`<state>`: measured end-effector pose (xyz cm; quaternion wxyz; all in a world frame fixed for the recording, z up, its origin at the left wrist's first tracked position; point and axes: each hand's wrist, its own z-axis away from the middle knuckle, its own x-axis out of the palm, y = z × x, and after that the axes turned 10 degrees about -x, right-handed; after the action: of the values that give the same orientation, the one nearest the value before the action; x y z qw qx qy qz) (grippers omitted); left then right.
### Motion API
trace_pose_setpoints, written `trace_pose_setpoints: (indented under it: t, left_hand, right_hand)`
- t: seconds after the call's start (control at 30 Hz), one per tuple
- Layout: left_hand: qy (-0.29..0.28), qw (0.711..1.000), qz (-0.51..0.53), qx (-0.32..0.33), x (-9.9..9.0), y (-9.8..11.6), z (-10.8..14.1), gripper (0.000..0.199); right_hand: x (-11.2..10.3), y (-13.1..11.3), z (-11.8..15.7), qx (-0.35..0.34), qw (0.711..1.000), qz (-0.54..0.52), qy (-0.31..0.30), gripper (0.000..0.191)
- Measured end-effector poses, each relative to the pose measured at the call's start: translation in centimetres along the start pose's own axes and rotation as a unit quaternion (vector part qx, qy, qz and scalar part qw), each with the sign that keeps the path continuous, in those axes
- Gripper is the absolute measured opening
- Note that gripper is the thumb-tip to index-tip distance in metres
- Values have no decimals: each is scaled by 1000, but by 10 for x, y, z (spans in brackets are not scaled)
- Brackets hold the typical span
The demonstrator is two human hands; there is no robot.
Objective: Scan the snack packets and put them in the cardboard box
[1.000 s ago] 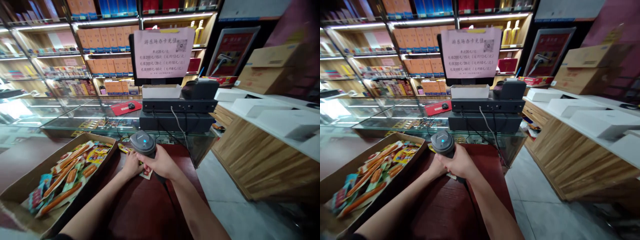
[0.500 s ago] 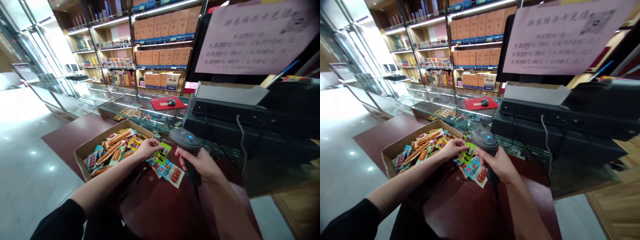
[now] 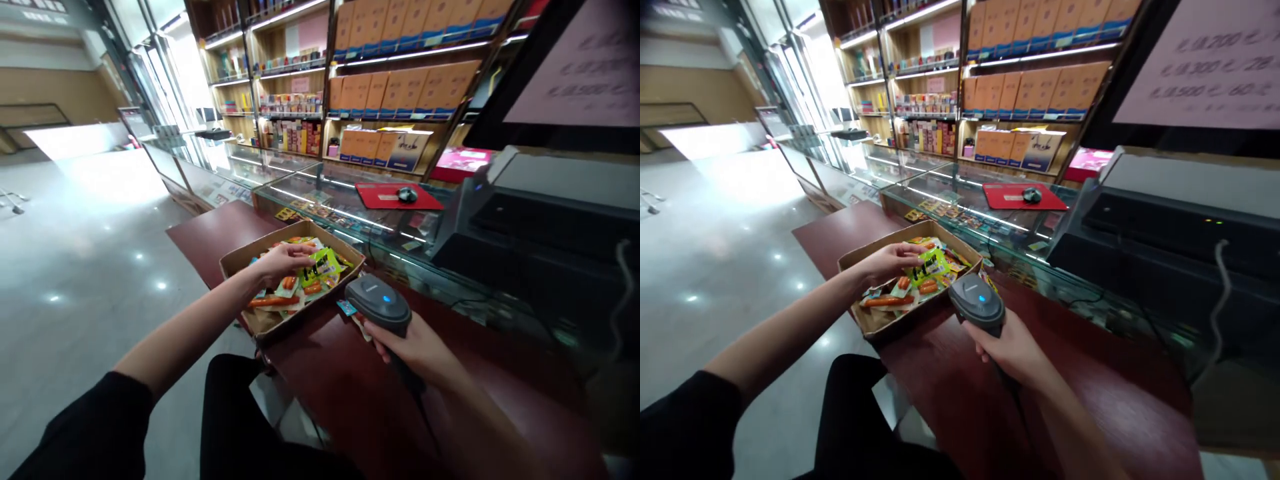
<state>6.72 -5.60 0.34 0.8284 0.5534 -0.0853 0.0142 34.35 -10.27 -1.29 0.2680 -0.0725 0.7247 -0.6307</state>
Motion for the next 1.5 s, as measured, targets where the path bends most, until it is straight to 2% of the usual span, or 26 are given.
trace_pose_setpoints:
  t: [0.13, 0.3, 0.43, 0.63, 0.83, 1.03, 1.2, 1.3, 1.4, 1.5]
  left_hand:
    - [18, 999, -37, -18, -14, 9, -1, 44]
    - [-2, 998, -50, -30, -14, 21, 0, 47]
    - [3, 999, -33, -14, -17, 27, 6, 46]
    - [60, 997, -44, -14, -19, 30, 10, 37]
    - [38, 999, -28, -8, -15, 30, 11, 40]
    - [46, 998, -45, -5, -16, 31, 15, 37]
    - [74, 997, -30, 15, -41, 37, 30, 40]
    - [82, 997, -1, 8, -64, 42, 53, 39]
    - [121, 993, 12, 6, -87, 44, 77, 40]
    - [142, 990, 7, 7, -100, 38, 88, 38]
  right_hand:
    - [30, -4, 3, 11, 1000, -5, -20, 40]
    - [50, -6, -9, -37, 999, -14, -2, 33]
    - [53, -9, -18, -37, 999, -29, 27, 32]
    - [53, -10, -18, -37, 999, -31, 2, 31]
    - [52, -8, -18, -36, 999, -38, 2, 32]
    - [49, -16, -15, -36, 998, -44, -5, 36]
    - [43, -19, -15, -27, 998, -60, 6, 42]
    - [40, -16, -17, -27, 997, -67, 17, 45]
    - [39, -12, -19, -43, 998, -50, 5, 44]
    - [37, -10, -20, -45, 998, -46, 18, 42]
